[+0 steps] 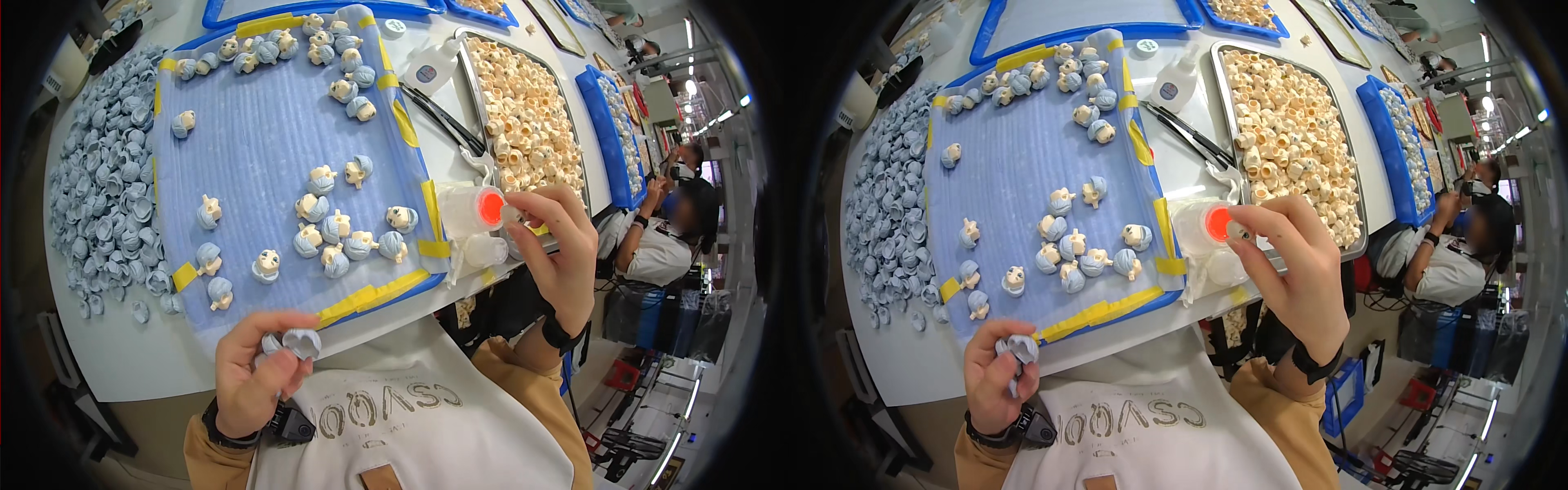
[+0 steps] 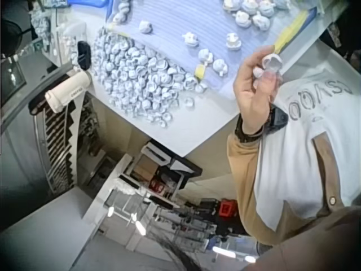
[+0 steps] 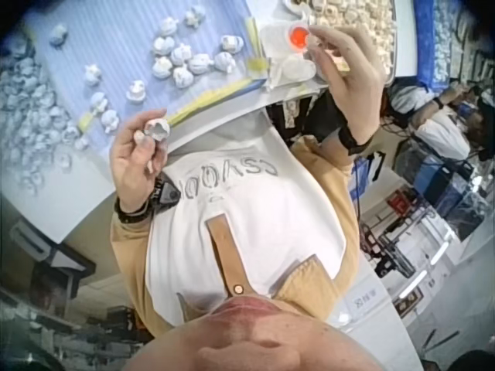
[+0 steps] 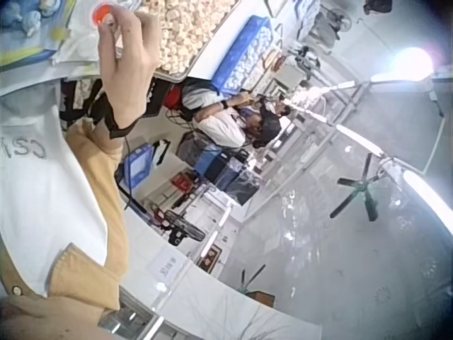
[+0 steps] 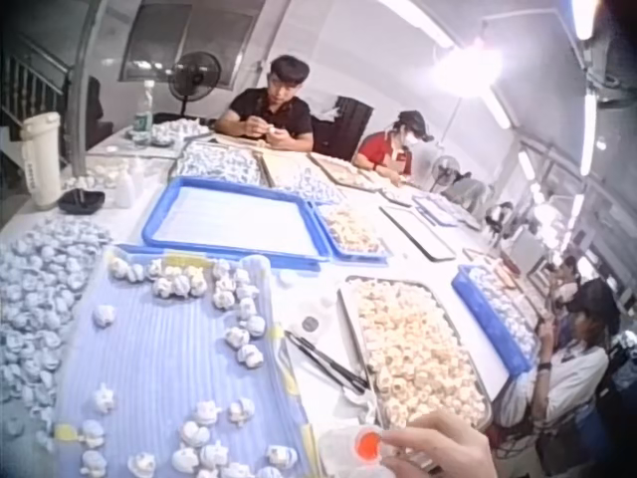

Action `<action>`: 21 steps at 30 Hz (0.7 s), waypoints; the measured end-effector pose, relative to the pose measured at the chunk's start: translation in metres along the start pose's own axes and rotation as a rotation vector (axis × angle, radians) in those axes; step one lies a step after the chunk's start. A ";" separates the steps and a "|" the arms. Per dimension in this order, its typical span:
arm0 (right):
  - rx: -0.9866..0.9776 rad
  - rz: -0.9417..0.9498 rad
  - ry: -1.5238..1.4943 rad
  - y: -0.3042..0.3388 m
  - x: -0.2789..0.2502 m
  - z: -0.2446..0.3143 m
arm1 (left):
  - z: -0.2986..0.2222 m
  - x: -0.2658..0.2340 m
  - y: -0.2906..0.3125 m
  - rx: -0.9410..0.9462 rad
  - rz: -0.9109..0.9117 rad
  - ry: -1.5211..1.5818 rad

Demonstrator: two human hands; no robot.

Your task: The person repeatedly picks up small beige and blue plastic parts, applies glue from a red-capped bottle to the beige pieces, and attaches the blue pieces to form miniature figures. The completed figures are placed on a blue tray on the table. The process is repetitive and performed by hand.

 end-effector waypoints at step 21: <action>-0.008 -0.062 0.063 0.007 0.004 -0.010 | -0.001 0.009 0.003 0.231 -0.105 -0.121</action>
Point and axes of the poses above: each hand's wrist, its own y-axis away from the middle knuckle, its own x-axis out of the palm, z = x × y, the point moved 1 cm from there along -y, towards the middle knuckle, and after that the axes turned 10 degrees about -y, right-handed, at the moved point
